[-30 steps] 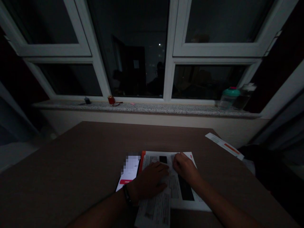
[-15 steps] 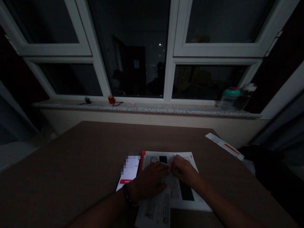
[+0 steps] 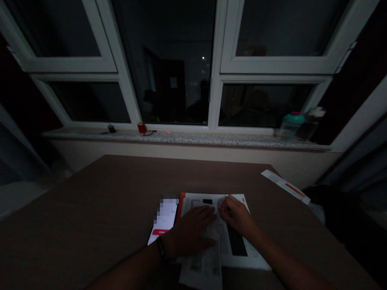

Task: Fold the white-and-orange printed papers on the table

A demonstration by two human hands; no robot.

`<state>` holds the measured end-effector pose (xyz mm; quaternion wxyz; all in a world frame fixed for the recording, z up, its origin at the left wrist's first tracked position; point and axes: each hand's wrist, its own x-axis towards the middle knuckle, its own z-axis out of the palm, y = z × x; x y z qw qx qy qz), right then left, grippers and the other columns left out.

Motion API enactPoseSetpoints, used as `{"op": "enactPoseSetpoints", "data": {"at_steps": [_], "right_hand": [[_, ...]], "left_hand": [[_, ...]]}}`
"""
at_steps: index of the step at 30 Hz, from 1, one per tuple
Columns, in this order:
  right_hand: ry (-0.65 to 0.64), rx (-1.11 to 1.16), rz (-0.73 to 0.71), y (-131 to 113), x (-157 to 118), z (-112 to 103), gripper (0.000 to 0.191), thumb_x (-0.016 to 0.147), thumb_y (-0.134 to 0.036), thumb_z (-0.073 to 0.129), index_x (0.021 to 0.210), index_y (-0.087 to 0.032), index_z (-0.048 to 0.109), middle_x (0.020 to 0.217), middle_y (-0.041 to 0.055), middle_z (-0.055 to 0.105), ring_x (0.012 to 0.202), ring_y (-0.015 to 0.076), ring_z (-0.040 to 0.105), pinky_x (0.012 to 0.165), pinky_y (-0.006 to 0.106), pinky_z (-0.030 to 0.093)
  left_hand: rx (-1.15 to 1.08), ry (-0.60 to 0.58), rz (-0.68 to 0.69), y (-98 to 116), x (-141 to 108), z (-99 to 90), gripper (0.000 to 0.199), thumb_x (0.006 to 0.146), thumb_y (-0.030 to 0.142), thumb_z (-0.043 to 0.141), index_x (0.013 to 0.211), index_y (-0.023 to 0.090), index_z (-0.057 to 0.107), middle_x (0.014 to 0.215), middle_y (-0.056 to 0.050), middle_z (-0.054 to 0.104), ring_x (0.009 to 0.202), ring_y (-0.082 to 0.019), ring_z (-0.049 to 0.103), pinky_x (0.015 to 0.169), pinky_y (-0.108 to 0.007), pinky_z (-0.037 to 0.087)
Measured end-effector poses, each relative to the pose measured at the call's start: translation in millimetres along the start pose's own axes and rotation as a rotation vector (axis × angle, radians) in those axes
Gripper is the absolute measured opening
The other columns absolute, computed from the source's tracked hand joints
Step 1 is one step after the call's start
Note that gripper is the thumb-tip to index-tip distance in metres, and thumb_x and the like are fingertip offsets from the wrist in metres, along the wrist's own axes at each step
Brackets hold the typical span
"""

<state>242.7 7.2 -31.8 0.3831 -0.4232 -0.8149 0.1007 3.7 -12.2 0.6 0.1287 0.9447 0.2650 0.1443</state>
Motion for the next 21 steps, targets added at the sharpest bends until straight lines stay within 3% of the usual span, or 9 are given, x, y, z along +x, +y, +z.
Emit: {"op": "enactPoseSetpoints", "data": {"at_steps": [7,14,21], "right_hand": [[-0.160,0.039,-0.145,-2.2,-1.0,-1.1,0.021,0.079,-0.003,0.055,0.077,-0.022,0.047,0.078,0.0004,0.053,0.076,0.0171,0.054,0.066,0.026,0.040],[-0.080,-0.064,-0.083,1.2,4.3,3.3,0.021,0.084,-0.005,0.050,0.074,-0.022,0.046,0.075,0.0010,0.052,0.078,0.0191,0.053,0.067,0.028,0.041],[-0.015,-0.029,0.045,4.0,1.5,2.9,0.017,0.084,-0.009,0.053,0.078,-0.022,0.046,0.079,0.0004,0.054,0.072,0.0169,0.054,0.065,0.026,0.041]], "left_hand": [[0.018,-0.047,0.008,2.0,0.9,-3.5,0.081,0.085,0.062,0.063,0.148,0.018,0.035,0.151,-0.016,0.039,0.139,-0.035,0.034,0.113,-0.050,0.029],[0.028,-0.061,-0.013,3.3,0.8,-4.3,0.074,0.084,0.062,0.065,0.142,0.018,0.045,0.151,-0.016,0.039,0.140,-0.036,0.033,0.112,-0.052,0.029],[0.032,-0.066,-0.005,3.1,-0.4,-3.0,0.071,0.085,0.052,0.068,0.144,0.021,0.043,0.154,-0.015,0.035,0.142,-0.036,0.031,0.113,-0.052,0.029]]}}
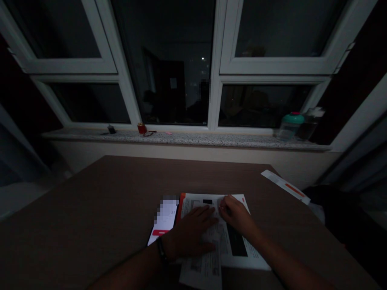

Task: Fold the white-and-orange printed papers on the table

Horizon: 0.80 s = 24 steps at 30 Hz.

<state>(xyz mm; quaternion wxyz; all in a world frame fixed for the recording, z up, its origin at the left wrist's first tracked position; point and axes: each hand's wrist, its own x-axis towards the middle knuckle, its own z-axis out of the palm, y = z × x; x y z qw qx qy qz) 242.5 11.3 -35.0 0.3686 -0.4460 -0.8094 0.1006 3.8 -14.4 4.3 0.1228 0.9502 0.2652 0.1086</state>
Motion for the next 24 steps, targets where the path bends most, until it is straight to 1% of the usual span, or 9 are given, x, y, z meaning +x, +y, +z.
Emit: {"op": "enactPoseSetpoints", "data": {"at_steps": [4,8,13,16,19,24], "right_hand": [[-0.023,0.034,-0.034,-3,-1,-2,0.017,0.085,-0.008,0.054,0.079,-0.022,0.047,0.080,0.0007,0.055,0.075,0.0170,0.055,0.067,0.027,0.042],[-0.052,0.058,-0.056,-6,-1,-4,0.015,0.083,-0.008,0.055,0.081,-0.022,0.049,0.080,0.0002,0.054,0.074,0.0163,0.055,0.066,0.026,0.043],[-0.140,0.100,-0.115,-10,-3,-8,0.018,0.079,-0.005,0.056,0.084,-0.022,0.052,0.080,-0.0002,0.055,0.075,0.0160,0.056,0.066,0.025,0.043],[-0.169,0.127,-0.181,-11,-3,-10,0.020,0.078,-0.003,0.056,0.080,-0.022,0.051,0.080,0.0003,0.056,0.077,0.0166,0.056,0.067,0.026,0.042],[-0.137,0.078,-0.201,-9,0,-7,0.021,0.081,-0.003,0.054,0.075,-0.022,0.048,0.078,0.0011,0.055,0.079,0.0180,0.055,0.068,0.027,0.042],[-0.054,0.005,-0.097,-4,3,-3,0.022,0.082,-0.002,0.051,0.075,-0.022,0.047,0.075,0.0005,0.052,0.076,0.0181,0.053,0.066,0.027,0.041]], "left_hand": [[-0.005,0.018,0.008,-2,1,0.6,0.061,0.091,0.045,0.062,0.143,0.020,0.041,0.152,-0.014,0.039,0.141,-0.032,0.032,0.114,-0.049,0.029],[0.003,0.012,-0.002,-3,3,0.9,0.057,0.093,0.038,0.060,0.143,0.019,0.040,0.148,-0.012,0.044,0.138,-0.030,0.037,0.114,-0.047,0.030],[-0.006,0.019,0.015,0,7,-2.5,0.045,0.091,0.025,0.062,0.134,0.022,0.048,0.138,-0.007,0.053,0.130,-0.027,0.045,0.110,-0.043,0.034],[-0.013,0.024,0.020,1,8,-3.1,0.040,0.091,0.021,0.061,0.129,0.022,0.051,0.133,-0.006,0.057,0.125,-0.026,0.049,0.108,-0.042,0.036],[0.004,0.031,0.018,1,8,-1.4,0.033,0.092,0.019,0.060,0.124,0.020,0.054,0.132,-0.007,0.058,0.124,-0.026,0.050,0.107,-0.042,0.037],[0.009,0.031,0.025,-1,8,0.1,0.030,0.092,0.020,0.058,0.122,0.020,0.056,0.135,-0.008,0.056,0.126,-0.027,0.050,0.107,-0.044,0.038]]}}
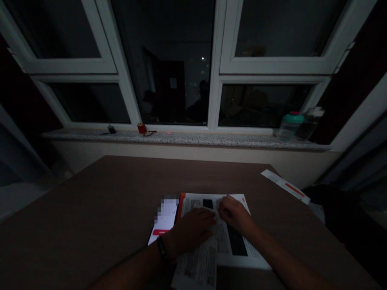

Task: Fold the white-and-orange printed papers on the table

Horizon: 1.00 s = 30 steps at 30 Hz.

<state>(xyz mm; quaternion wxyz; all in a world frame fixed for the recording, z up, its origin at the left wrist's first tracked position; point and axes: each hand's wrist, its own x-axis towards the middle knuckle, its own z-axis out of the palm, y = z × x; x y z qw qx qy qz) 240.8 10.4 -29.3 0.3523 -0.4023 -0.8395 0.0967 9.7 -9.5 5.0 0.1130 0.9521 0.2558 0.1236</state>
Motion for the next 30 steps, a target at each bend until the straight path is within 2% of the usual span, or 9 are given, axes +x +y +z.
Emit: {"op": "enactPoseSetpoints", "data": {"at_steps": [3,7,9,16,19,22,25,30], "right_hand": [[-0.016,0.022,0.017,-0.7,-2.5,-1.4,0.020,0.083,-0.003,0.052,0.078,-0.022,0.048,0.078,0.0009,0.053,0.076,0.0175,0.054,0.066,0.027,0.041],[-0.115,0.091,-0.120,-3.2,-6.2,-3.8,0.020,0.080,-0.003,0.054,0.079,-0.022,0.049,0.081,0.0015,0.055,0.079,0.0175,0.055,0.068,0.026,0.042],[-0.125,0.104,-0.150,-3.7,-6.0,-3.7,0.020,0.081,-0.003,0.054,0.077,-0.022,0.048,0.081,0.0014,0.056,0.079,0.0174,0.055,0.068,0.026,0.042],[0.005,-0.013,0.000,-1.3,-1.1,-1.4,0.020,0.084,-0.004,0.051,0.078,-0.022,0.048,0.077,0.0011,0.053,0.076,0.0184,0.054,0.065,0.027,0.043],[0.046,0.008,0.057,-0.1,-2.6,-2.3,0.018,0.085,-0.007,0.052,0.079,-0.023,0.046,0.080,0.0017,0.055,0.076,0.0184,0.055,0.067,0.029,0.044],[0.071,0.048,0.054,-1.6,-4.4,-4.5,0.017,0.087,-0.009,0.052,0.079,-0.023,0.045,0.082,0.0026,0.057,0.078,0.0184,0.056,0.070,0.030,0.045],[0.032,0.062,0.013,-5.5,-5.3,-7.0,0.016,0.088,-0.011,0.052,0.079,-0.023,0.047,0.080,0.0020,0.056,0.076,0.0177,0.056,0.067,0.028,0.044],[-0.103,0.069,-0.105,-8.2,-6.1,-7.6,0.014,0.084,-0.009,0.055,0.081,-0.023,0.052,0.080,0.0012,0.058,0.077,0.0173,0.056,0.068,0.027,0.042]], "left_hand": [[-0.011,0.019,0.000,0.4,-0.7,0.0,0.032,0.092,0.020,0.057,0.124,0.022,0.055,0.136,-0.008,0.056,0.127,-0.026,0.049,0.107,-0.044,0.037],[-0.027,0.023,-0.007,0.0,-1.4,2.2,0.040,0.090,0.017,0.058,0.130,0.022,0.051,0.135,-0.007,0.056,0.126,-0.025,0.049,0.108,-0.042,0.037],[-0.033,0.025,-0.005,-0.6,-1.5,3.7,0.043,0.090,0.017,0.058,0.132,0.023,0.050,0.134,-0.007,0.056,0.126,-0.026,0.050,0.108,-0.043,0.037],[-0.019,0.038,-0.013,2.5,-3.0,1.2,0.035,0.092,0.020,0.056,0.127,0.023,0.054,0.139,-0.007,0.054,0.130,-0.026,0.047,0.109,-0.044,0.036],[-0.024,0.043,-0.044,3.3,-4.6,0.4,0.041,0.093,0.027,0.057,0.133,0.022,0.049,0.143,-0.009,0.050,0.132,-0.027,0.045,0.110,-0.045,0.036],[-0.015,0.032,-0.057,2.2,-6.0,1.3,0.053,0.094,0.038,0.059,0.141,0.020,0.043,0.148,-0.013,0.044,0.137,-0.030,0.039,0.112,-0.048,0.033],[-0.009,0.008,-0.053,1.1,-6.5,1.6,0.062,0.094,0.044,0.059,0.145,0.016,0.038,0.151,-0.017,0.039,0.141,-0.031,0.034,0.114,-0.048,0.029],[-0.022,-0.003,-0.040,-1.1,-5.9,2.4,0.064,0.093,0.044,0.062,0.145,0.017,0.038,0.153,-0.016,0.036,0.142,-0.030,0.031,0.116,-0.047,0.027]]}}
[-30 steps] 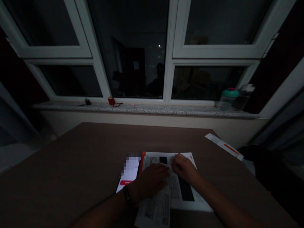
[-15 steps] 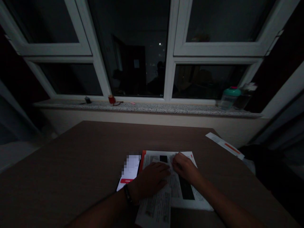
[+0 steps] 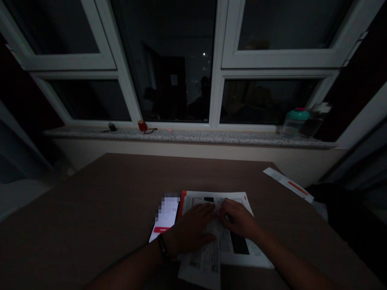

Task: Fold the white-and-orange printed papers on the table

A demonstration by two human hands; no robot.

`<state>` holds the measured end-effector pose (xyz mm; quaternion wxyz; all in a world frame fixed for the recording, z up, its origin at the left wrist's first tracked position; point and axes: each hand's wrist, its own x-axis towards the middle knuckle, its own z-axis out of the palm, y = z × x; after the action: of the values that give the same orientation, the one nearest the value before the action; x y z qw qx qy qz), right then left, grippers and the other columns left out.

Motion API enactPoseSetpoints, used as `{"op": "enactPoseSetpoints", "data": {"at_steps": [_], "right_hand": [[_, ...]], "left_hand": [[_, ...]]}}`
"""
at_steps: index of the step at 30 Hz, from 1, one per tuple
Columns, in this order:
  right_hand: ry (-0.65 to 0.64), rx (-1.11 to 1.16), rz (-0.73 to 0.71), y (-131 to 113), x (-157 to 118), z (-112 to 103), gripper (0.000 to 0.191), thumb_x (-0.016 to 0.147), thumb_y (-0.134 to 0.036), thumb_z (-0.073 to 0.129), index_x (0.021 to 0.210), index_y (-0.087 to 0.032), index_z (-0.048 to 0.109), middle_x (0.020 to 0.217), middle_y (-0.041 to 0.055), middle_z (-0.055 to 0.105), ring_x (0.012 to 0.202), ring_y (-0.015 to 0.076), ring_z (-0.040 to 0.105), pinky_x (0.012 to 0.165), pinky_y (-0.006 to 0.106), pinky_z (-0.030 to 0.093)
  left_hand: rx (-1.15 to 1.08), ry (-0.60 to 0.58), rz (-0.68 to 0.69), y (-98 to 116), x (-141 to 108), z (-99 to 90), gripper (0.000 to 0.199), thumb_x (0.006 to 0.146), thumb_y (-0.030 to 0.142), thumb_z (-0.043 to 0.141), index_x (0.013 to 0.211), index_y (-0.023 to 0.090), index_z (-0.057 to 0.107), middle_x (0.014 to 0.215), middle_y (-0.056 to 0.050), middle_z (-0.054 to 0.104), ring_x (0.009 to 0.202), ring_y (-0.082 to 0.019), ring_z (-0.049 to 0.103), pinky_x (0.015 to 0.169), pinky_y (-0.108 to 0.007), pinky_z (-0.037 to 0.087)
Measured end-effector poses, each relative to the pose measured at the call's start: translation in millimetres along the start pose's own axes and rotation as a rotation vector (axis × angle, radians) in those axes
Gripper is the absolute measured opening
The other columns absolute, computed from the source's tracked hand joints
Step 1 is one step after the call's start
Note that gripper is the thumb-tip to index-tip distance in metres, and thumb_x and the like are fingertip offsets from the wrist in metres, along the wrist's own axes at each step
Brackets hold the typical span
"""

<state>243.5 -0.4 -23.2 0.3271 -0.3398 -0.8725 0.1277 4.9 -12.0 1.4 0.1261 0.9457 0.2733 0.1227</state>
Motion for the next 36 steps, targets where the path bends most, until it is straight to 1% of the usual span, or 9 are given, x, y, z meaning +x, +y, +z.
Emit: {"op": "enactPoseSetpoints", "data": {"at_steps": [4,8,10,13,17,20,25,31,36], "right_hand": [[0.016,-0.059,0.031,4,1,4,0.017,0.082,-0.007,0.055,0.076,-0.022,0.051,0.076,0.0009,0.055,0.076,0.0177,0.054,0.066,0.026,0.040],[0.088,-0.099,0.163,10,4,8,0.017,0.083,-0.008,0.053,0.074,-0.022,0.049,0.076,0.0011,0.055,0.075,0.0179,0.054,0.067,0.027,0.040],[0.103,-0.037,0.284,13,5,9,0.014,0.082,-0.011,0.055,0.075,-0.022,0.049,0.075,0.0001,0.055,0.070,0.0166,0.054,0.064,0.026,0.040],[0.095,0.136,0.437,15,5,8,0.010,0.083,-0.018,0.057,0.077,-0.022,0.050,0.068,-0.0028,0.054,0.062,0.0151,0.052,0.058,0.024,0.039],[0.092,0.241,0.497,11,5,5,0.008,0.083,-0.023,0.058,0.078,-0.022,0.052,0.065,-0.0038,0.053,0.060,0.0149,0.052,0.056,0.024,0.038],[0.100,0.249,0.509,7,5,5,0.009,0.083,-0.023,0.059,0.077,-0.021,0.052,0.064,-0.0037,0.054,0.060,0.0150,0.052,0.056,0.024,0.037],[0.091,0.270,0.474,6,3,4,0.008,0.083,-0.023,0.060,0.080,-0.021,0.053,0.066,-0.0033,0.056,0.061,0.0149,0.052,0.057,0.024,0.038],[0.025,0.232,0.327,4,-1,3,0.009,0.083,-0.020,0.062,0.078,-0.022,0.054,0.073,-0.0023,0.058,0.067,0.0145,0.054,0.062,0.024,0.041],[-0.009,0.207,0.311,4,1,1,0.010,0.084,-0.019,0.061,0.078,-0.022,0.054,0.072,-0.0025,0.057,0.066,0.0144,0.055,0.061,0.024,0.040]], "left_hand": [[-0.008,-0.006,-0.008,-1,0,2.3,0.061,0.092,0.043,0.062,0.143,0.017,0.041,0.153,-0.016,0.037,0.142,-0.031,0.032,0.116,-0.048,0.027],[0.000,-0.004,-0.015,-1,1,3.0,0.059,0.093,0.045,0.060,0.141,0.015,0.044,0.151,-0.017,0.039,0.141,-0.031,0.032,0.116,-0.048,0.027],[0.004,-0.006,-0.019,0,1,2.1,0.058,0.093,0.045,0.060,0.140,0.015,0.044,0.151,-0.016,0.040,0.141,-0.031,0.032,0.116,-0.048,0.027],[0.010,-0.016,-0.023,0,0,0.1,0.058,0.092,0.045,0.062,0.140,0.015,0.045,0.151,-0.016,0.039,0.142,-0.031,0.032,0.116,-0.048,0.027],[-0.007,-0.012,-0.009,0,0,-0.8,0.058,0.093,0.045,0.061,0.140,0.016,0.044,0.152,-0.015,0.038,0.142,-0.030,0.031,0.116,-0.047,0.026],[-0.029,-0.002,-0.013,0,-1,-0.5,0.057,0.093,0.045,0.060,0.141,0.018,0.043,0.152,-0.014,0.038,0.142,-0.030,0.031,0.116,-0.047,0.026],[-0.035,0.005,-0.015,0,-1,1.1,0.058,0.093,0.043,0.060,0.143,0.020,0.041,0.153,-0.013,0.037,0.142,-0.030,0.031,0.115,-0.048,0.026],[-0.033,0.006,0.000,-1,-1,2.1,0.061,0.092,0.039,0.061,0.145,0.020,0.038,0.153,-0.014,0.037,0.141,-0.031,0.031,0.115,-0.049,0.027],[-0.039,0.005,-0.013,1,0,0.8,0.059,0.093,0.040,0.060,0.144,0.019,0.039,0.152,-0.014,0.037,0.141,-0.030,0.032,0.114,-0.048,0.029]]}}
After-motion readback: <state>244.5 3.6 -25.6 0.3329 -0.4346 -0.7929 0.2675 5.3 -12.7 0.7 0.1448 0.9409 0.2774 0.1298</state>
